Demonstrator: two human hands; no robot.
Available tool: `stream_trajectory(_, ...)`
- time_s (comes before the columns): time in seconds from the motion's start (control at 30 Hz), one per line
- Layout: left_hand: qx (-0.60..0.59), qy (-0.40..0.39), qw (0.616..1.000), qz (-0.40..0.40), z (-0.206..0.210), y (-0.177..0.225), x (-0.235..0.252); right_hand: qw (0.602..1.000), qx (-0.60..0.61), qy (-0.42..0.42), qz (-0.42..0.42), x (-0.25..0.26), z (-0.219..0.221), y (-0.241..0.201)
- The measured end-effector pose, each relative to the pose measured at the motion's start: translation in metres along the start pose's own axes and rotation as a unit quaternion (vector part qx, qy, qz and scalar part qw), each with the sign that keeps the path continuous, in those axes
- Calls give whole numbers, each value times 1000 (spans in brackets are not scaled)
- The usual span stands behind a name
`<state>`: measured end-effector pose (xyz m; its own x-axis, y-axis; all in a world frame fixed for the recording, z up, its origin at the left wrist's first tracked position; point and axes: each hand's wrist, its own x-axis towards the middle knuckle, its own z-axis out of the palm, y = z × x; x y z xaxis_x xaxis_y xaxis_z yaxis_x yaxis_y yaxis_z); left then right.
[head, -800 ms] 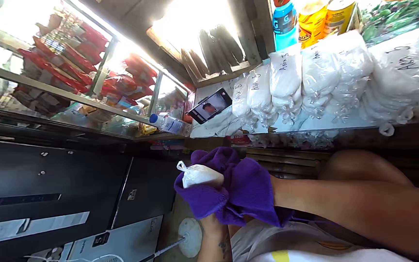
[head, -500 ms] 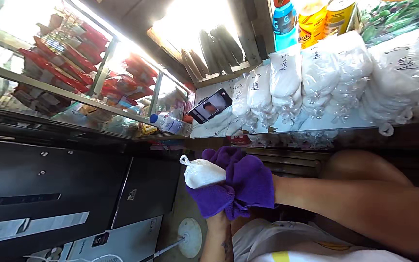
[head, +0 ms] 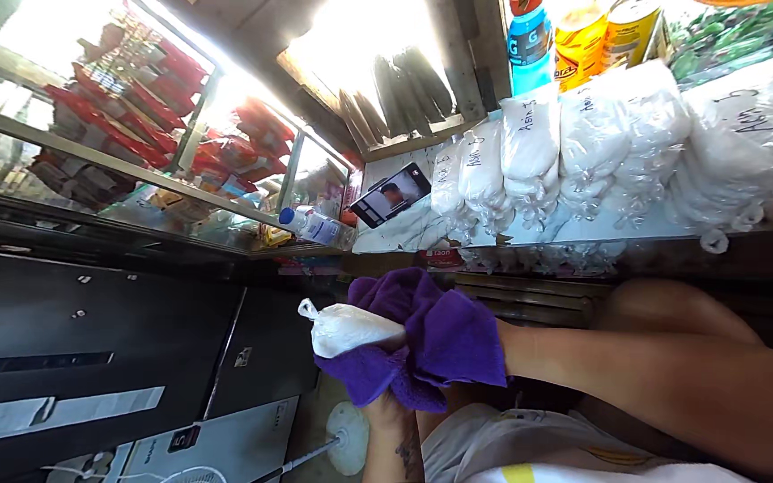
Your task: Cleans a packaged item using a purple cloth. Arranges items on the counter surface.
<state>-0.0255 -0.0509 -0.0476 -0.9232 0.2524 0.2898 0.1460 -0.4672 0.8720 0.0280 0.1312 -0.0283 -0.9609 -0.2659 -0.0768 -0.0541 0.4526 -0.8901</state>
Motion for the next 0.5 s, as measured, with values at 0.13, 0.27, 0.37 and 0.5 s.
stream_trajectory(0.13,-16,-8,1000,5,0,-1,0,998,-29,-58,19,7,-11,-7)
stream_trajectory(0.27,-12,-13,1000,17,-10,-8,1,998,49,23,-31,0,-2,-1)
stream_trajectory(0.37,10,-22,999,33,-13,-7,2,991,44,88,-87,-1,9,8)
stream_trajectory(0.5,44,3,999,27,-18,-4,1,994,29,69,-79,6,10,13)
